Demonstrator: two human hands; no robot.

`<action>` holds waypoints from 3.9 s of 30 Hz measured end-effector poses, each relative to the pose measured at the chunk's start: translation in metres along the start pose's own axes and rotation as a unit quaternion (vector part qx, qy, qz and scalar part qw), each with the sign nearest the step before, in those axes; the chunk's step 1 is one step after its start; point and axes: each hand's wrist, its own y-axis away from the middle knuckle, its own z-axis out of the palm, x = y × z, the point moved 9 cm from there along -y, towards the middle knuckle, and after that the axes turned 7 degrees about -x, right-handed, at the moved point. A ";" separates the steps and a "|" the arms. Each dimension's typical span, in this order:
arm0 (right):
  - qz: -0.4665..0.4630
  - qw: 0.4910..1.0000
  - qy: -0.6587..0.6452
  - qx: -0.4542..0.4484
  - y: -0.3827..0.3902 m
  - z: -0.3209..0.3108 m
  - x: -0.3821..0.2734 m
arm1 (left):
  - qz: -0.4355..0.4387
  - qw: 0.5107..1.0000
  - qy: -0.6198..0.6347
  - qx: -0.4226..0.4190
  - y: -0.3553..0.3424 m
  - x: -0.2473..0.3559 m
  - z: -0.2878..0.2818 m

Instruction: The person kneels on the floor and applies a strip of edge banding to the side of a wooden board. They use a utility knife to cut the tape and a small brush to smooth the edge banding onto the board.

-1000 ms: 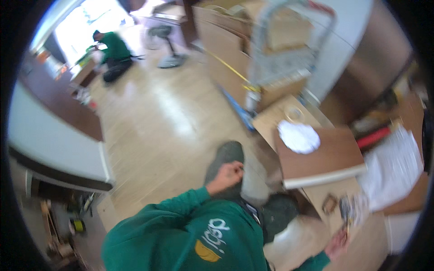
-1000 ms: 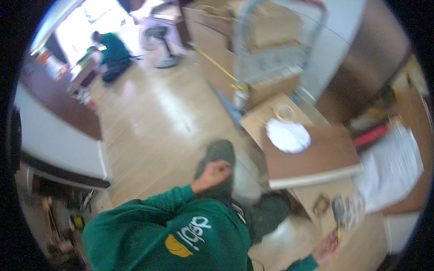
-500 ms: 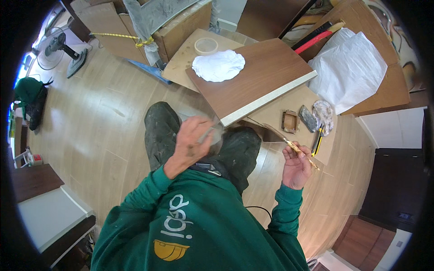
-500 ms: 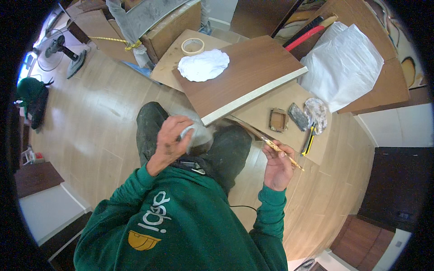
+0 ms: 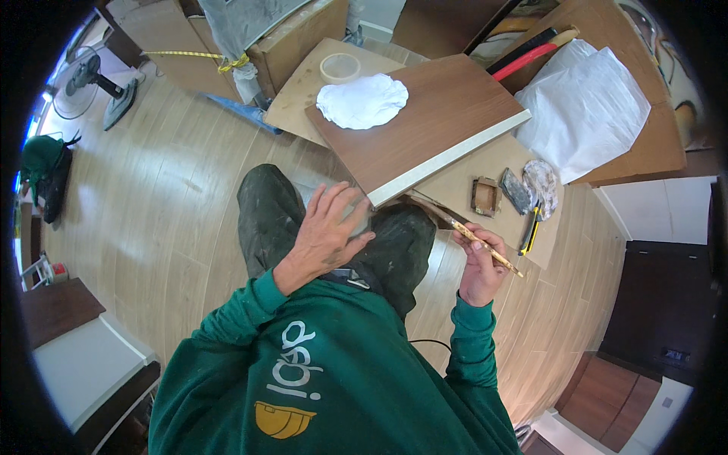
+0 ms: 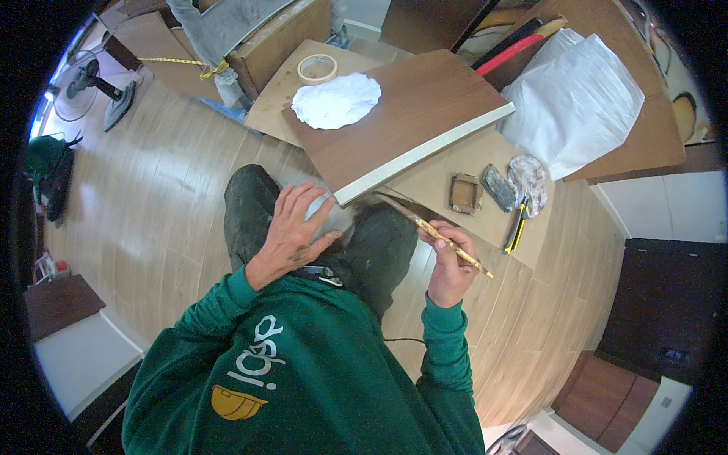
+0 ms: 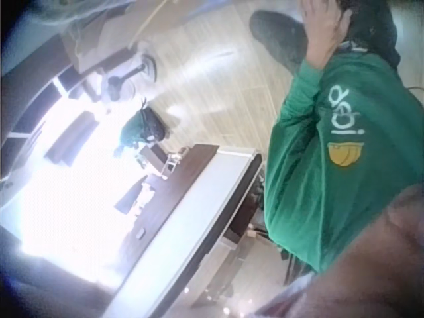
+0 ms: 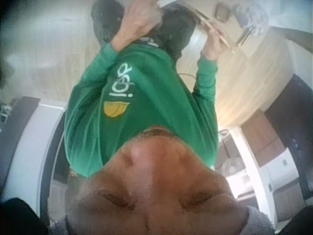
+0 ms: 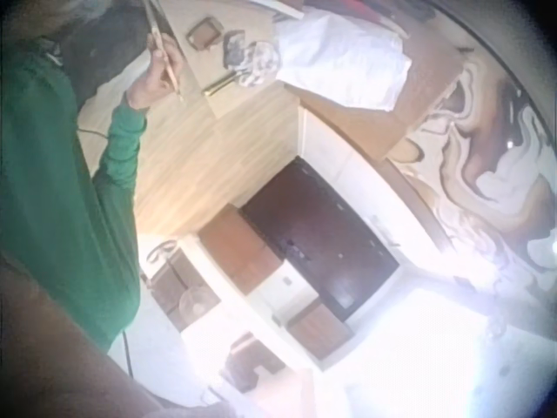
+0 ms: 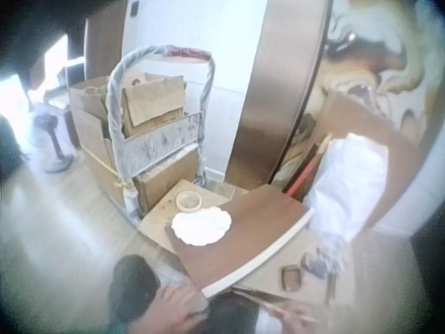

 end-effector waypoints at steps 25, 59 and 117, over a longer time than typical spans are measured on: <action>-0.030 0.988 0.135 -0.076 -0.001 0.045 -0.010 | -0.148 0.973 0.138 0.110 0.062 -0.060 0.011; -0.079 0.961 0.238 -0.118 0.005 0.066 -0.030 | -0.179 0.963 0.174 0.103 0.068 -0.068 0.024; 0.023 0.957 0.020 0.290 -0.018 -0.155 -0.015 | -0.186 0.954 0.221 0.073 0.062 -0.067 0.038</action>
